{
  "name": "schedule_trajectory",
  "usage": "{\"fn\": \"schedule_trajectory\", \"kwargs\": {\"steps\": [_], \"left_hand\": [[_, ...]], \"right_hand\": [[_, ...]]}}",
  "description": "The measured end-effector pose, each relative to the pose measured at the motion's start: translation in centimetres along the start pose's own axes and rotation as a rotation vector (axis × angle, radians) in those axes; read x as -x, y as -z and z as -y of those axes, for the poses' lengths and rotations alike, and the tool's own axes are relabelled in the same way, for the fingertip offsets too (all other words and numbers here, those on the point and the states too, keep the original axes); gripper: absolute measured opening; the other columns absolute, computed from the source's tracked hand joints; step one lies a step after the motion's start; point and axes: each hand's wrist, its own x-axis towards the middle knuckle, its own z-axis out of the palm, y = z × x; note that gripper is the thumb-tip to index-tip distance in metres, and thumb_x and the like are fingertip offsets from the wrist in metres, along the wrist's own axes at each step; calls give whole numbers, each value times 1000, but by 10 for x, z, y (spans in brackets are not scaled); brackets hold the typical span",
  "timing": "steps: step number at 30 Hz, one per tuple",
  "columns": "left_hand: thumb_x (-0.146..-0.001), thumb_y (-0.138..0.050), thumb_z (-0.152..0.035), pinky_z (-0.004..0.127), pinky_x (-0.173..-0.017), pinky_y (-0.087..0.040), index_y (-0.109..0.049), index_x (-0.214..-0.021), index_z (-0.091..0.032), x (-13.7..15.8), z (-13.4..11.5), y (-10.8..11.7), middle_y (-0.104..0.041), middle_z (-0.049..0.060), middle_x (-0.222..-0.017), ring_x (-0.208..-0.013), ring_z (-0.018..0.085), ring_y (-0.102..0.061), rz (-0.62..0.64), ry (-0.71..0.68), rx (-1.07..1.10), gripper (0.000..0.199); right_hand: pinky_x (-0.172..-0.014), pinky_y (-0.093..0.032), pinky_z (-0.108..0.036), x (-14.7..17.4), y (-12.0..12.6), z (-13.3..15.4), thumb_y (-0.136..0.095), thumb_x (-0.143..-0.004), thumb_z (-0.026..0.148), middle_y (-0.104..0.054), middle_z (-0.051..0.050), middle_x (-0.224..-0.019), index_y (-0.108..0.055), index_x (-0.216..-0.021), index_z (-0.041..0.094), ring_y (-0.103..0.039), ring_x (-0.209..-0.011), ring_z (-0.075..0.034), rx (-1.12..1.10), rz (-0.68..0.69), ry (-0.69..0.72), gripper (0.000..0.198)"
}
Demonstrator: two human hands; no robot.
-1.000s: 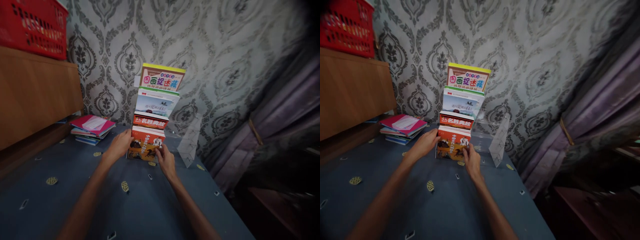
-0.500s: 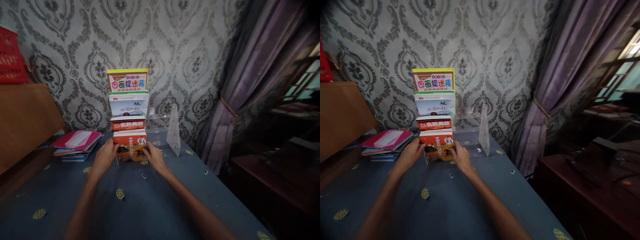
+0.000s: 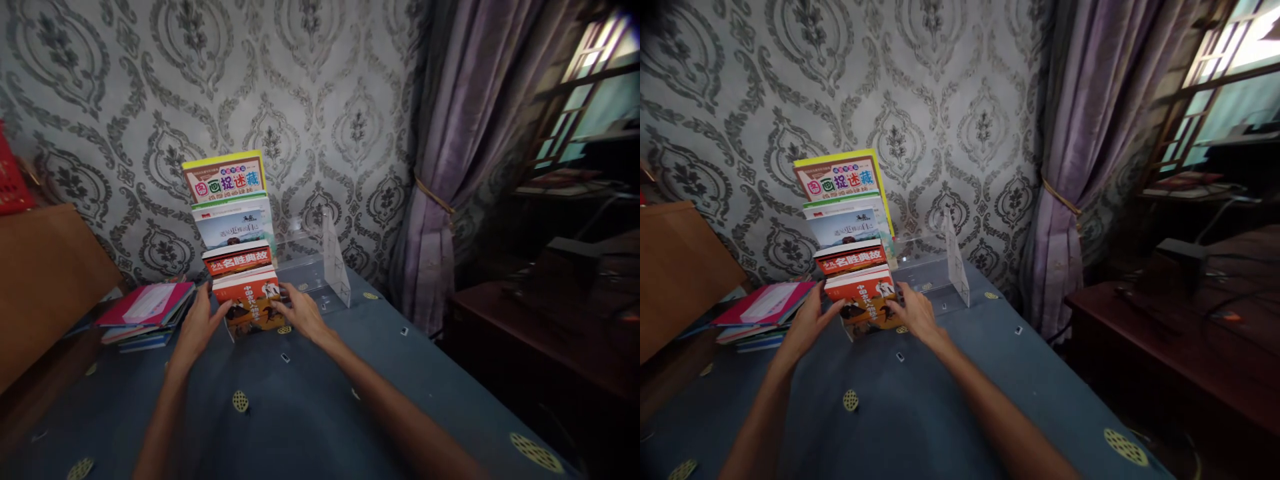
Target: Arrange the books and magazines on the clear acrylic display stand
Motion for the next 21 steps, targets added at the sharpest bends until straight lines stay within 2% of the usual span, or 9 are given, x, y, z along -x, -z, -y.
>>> {"fn": "schedule_trajectory", "kwargs": {"steps": [3,9,15,21], "left_hand": [[-85,-62,-54,49,-118,-36,-41,-144,-19,-6,-2,-1,-50,17,-150,-141,31,-46,6,23,129,72],[-84,-66,-51,46,-118,-37,-39,-148,-19,-10,-9,-5,-47,15,-153,-141,30,-46,44,47,368,76],[-84,-68,-50,48,-118,-38,-40,-148,-19,-8,-12,-7,-52,14,-149,-138,30,-50,48,90,373,76],[-82,-69,-51,48,-115,-42,-43,-144,-17,-7,-15,-8,-56,16,-145,-134,30,-54,34,114,349,75]], "right_hand": [[-79,-52,-31,0,8,6,-67,-91,39,-76,-7,-114,-56,-135,24,-73,-97,-24,0,-11,-6,48],[-84,-52,-33,2,20,17,-67,-91,38,-75,-9,-120,-54,-138,21,-72,-102,-25,20,-4,-8,51],[-89,-50,-32,1,16,14,-66,-92,34,-74,-9,-123,-52,-142,21,-70,-111,-26,-14,3,33,53],[-86,-51,-31,0,11,11,-65,-92,31,-75,-6,-121,-51,-143,25,-71,-107,-25,-29,-6,83,54]]}}
